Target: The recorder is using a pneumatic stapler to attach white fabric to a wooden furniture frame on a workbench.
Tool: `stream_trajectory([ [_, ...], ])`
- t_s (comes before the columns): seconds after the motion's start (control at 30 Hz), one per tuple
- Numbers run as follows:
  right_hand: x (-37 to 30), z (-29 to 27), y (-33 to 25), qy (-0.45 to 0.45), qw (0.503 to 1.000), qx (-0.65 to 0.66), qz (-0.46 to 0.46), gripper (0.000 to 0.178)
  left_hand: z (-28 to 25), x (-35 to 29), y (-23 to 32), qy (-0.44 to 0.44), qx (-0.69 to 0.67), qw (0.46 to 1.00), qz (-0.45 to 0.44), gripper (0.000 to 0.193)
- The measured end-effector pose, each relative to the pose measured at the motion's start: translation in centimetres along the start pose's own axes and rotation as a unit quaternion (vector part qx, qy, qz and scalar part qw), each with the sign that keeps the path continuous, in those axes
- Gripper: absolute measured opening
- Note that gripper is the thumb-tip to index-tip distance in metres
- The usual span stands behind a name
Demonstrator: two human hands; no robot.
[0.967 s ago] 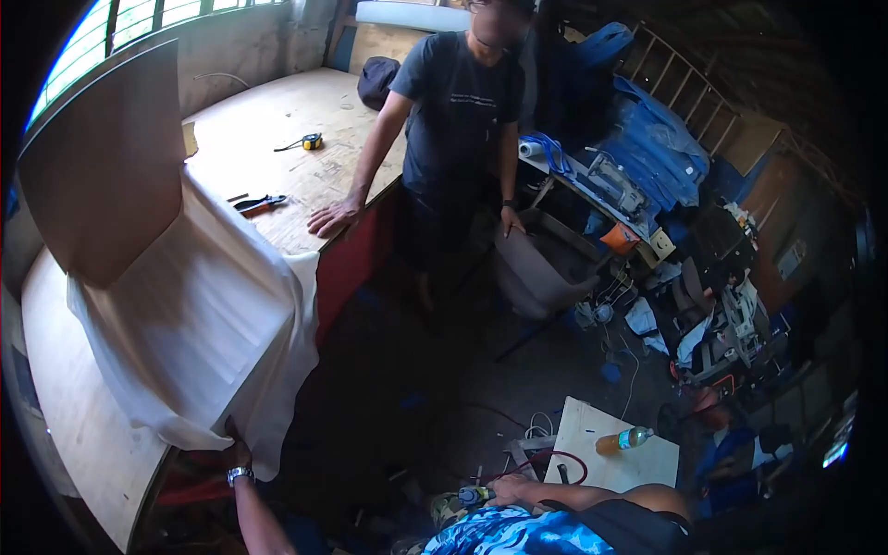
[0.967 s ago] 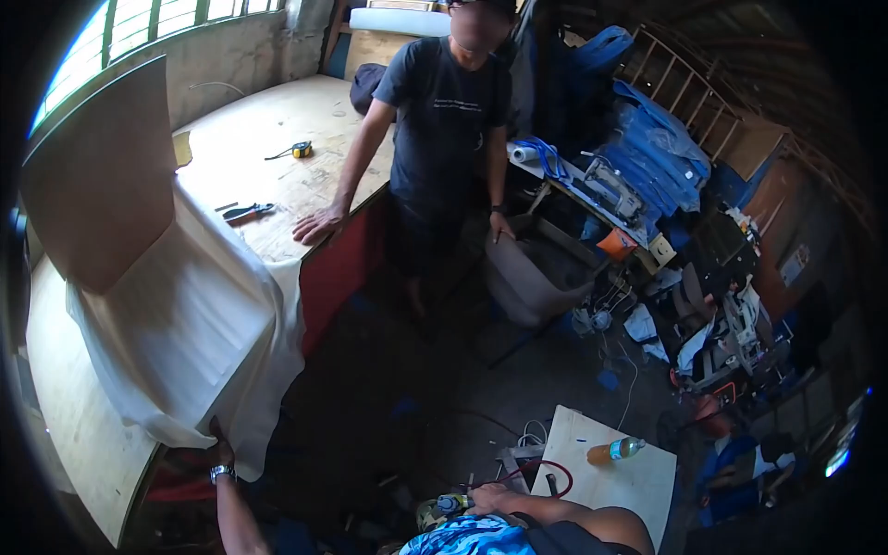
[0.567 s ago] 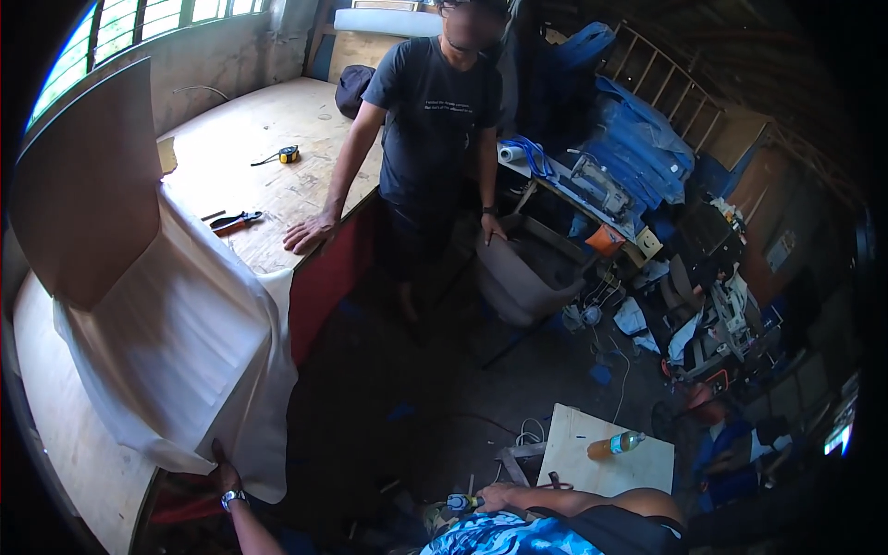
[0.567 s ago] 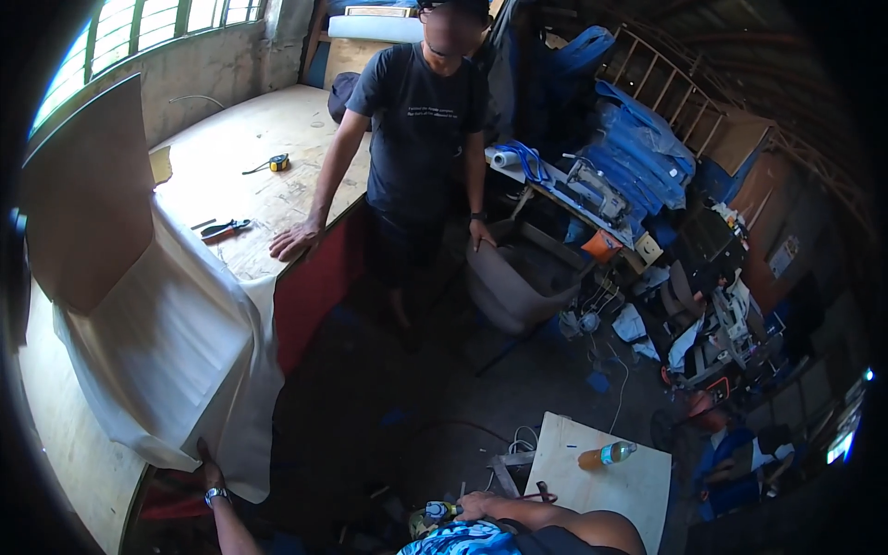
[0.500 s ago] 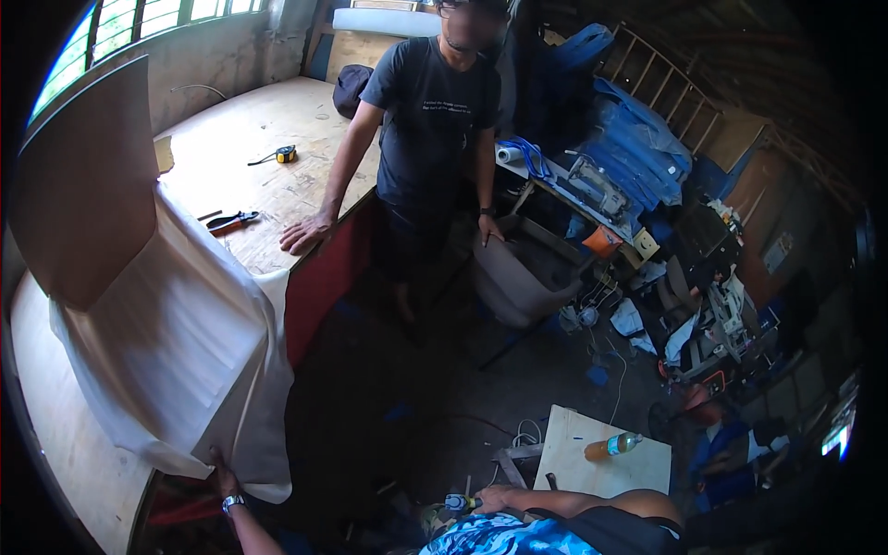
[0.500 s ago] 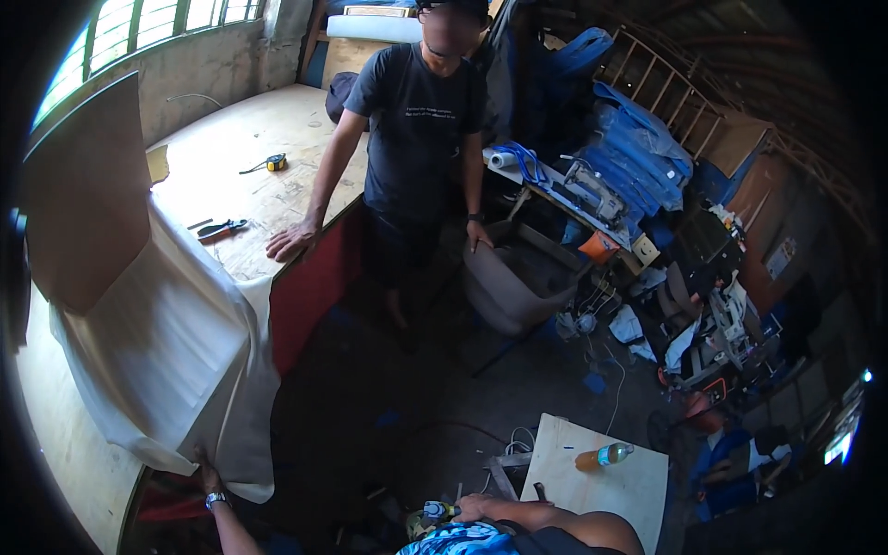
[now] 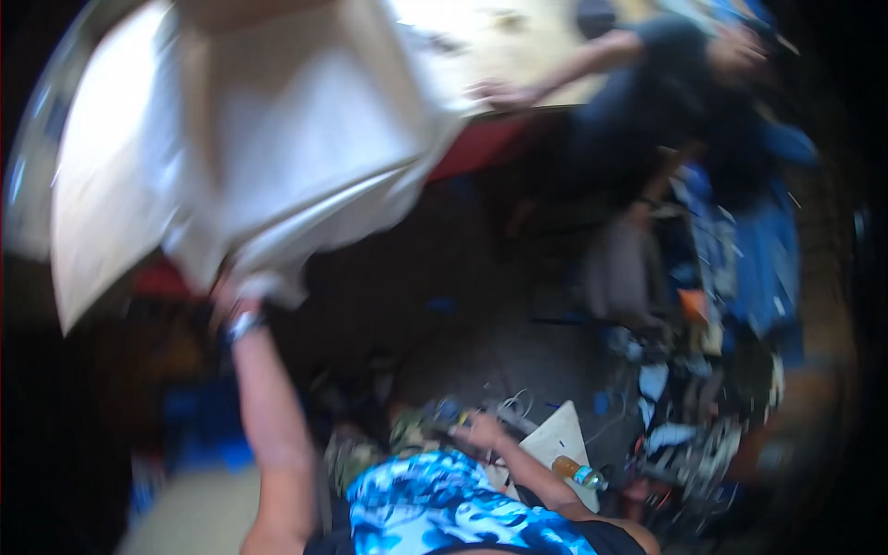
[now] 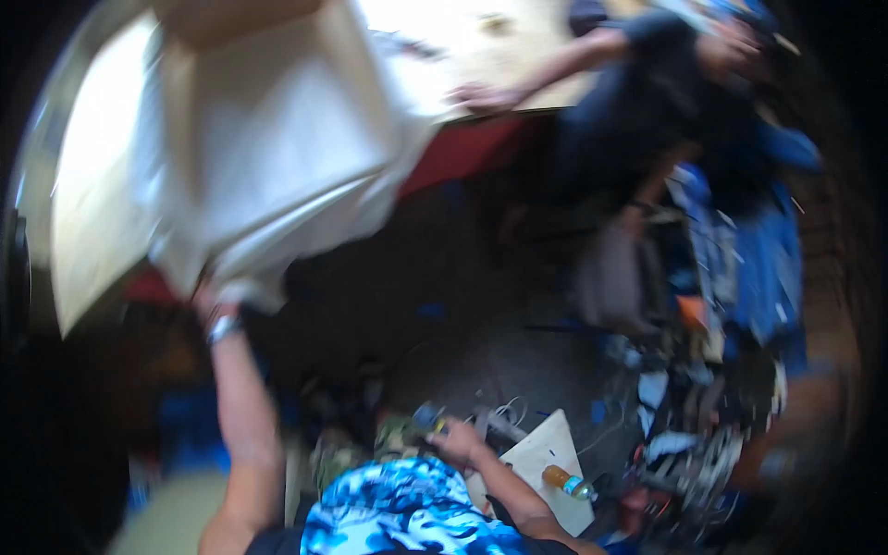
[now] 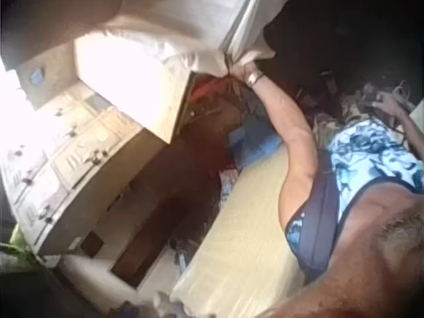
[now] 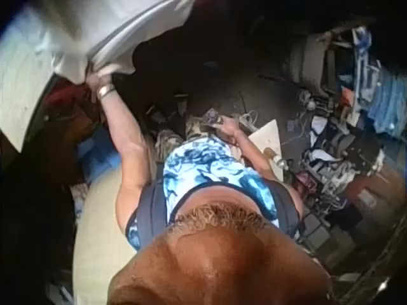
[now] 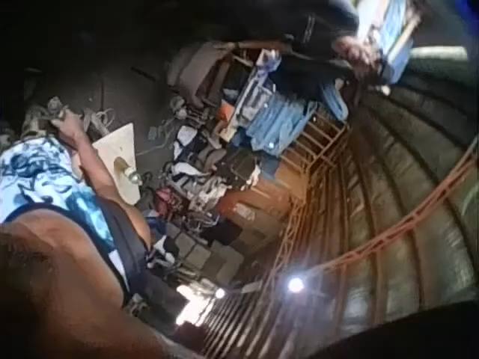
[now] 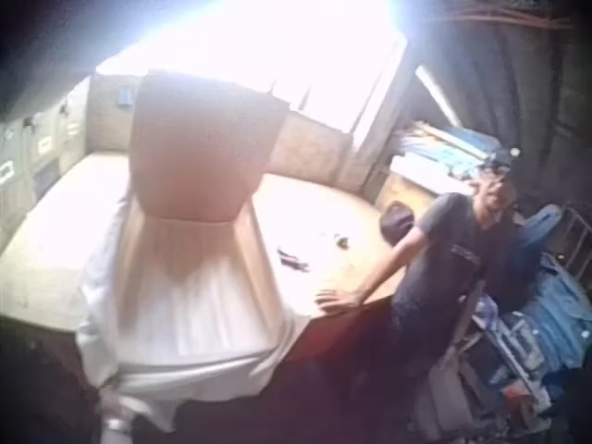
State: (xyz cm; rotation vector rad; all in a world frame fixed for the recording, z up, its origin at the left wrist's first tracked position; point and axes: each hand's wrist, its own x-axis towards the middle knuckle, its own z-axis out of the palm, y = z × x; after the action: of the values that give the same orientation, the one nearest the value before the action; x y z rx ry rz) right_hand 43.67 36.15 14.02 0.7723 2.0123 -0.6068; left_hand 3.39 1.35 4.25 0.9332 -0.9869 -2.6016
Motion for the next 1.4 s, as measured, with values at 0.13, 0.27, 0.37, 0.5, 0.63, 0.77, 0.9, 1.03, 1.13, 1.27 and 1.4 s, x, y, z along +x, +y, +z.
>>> stream_trajectory([
  [0.13, 3.1, -0.3, -5.2, 0.08, 0.99, 0.041, -0.107, 0.064, -3.0, 3.9, -0.3, -0.126, 0.008, 0.992, 0.032, 0.034],
  [0.27, 5.0, -2.5, -12.7, 0.111, 0.961, 0.131, -0.217, 0.046, -2.1, -0.1, 1.6, -0.201, -0.106, 0.974, -0.025, 0.047],
  [0.37, 4.8, -4.4, -18.9, 0.155, 0.912, 0.159, -0.346, 0.045, -3.0, -0.4, 2.0, -0.206, -0.063, 0.977, 0.011, 0.056],
  [0.5, 4.5, -5.8, -24.2, 0.184, 0.862, 0.195, -0.43, 0.048, -0.5, -0.6, 2.7, -0.174, 0.35, 0.886, 0.248, 0.046],
  [0.63, 3.4, -5.7, -28.7, 0.181, 0.851, 0.232, -0.434, 0.031, -1.0, 0.5, 2.8, -0.213, 0.455, 0.811, 0.302, 0.035],
  [0.77, 5.5, -3.2, -32.1, 0.201, 0.799, 0.347, -0.448, 0.029, -1.1, 2.5, 2.8, -0.286, 0.596, 0.603, 0.446, 0.018],
  [0.9, 7.3, -2.1, -35.1, 0.328, 0.713, 0.305, -0.539, 0.025, -1.2, 3.8, 2.5, -0.319, 0.639, 0.449, 0.536, 0.02],
  [1.03, 10.1, 0.0, -35.8, 0.455, 0.666, 0.185, -0.562, 0.021, -1.0, 4.5, 2.4, -0.359, 0.627, 0.487, 0.491, 0.024],
  [1.13, 11.0, 1.3, -36.5, 0.403, 0.668, 0.276, -0.562, 0.025, -1.1, 4.7, 2.4, -0.381, 0.612, 0.57, 0.394, 0.024],
  [1.27, 12.4, 1.5, -36.9, 0.423, 0.662, 0.243, -0.568, 0.03, -2.2, 4.7, 2.5, -0.378, 0.618, 0.575, 0.38, 0.021],
  [1.4, 13.8, 2.0, -37.1, 0.421, 0.662, 0.236, -0.574, 0.039, -2.8, 5.6, 2.9, -0.396, 0.588, 0.551, 0.44, 0.02],
])
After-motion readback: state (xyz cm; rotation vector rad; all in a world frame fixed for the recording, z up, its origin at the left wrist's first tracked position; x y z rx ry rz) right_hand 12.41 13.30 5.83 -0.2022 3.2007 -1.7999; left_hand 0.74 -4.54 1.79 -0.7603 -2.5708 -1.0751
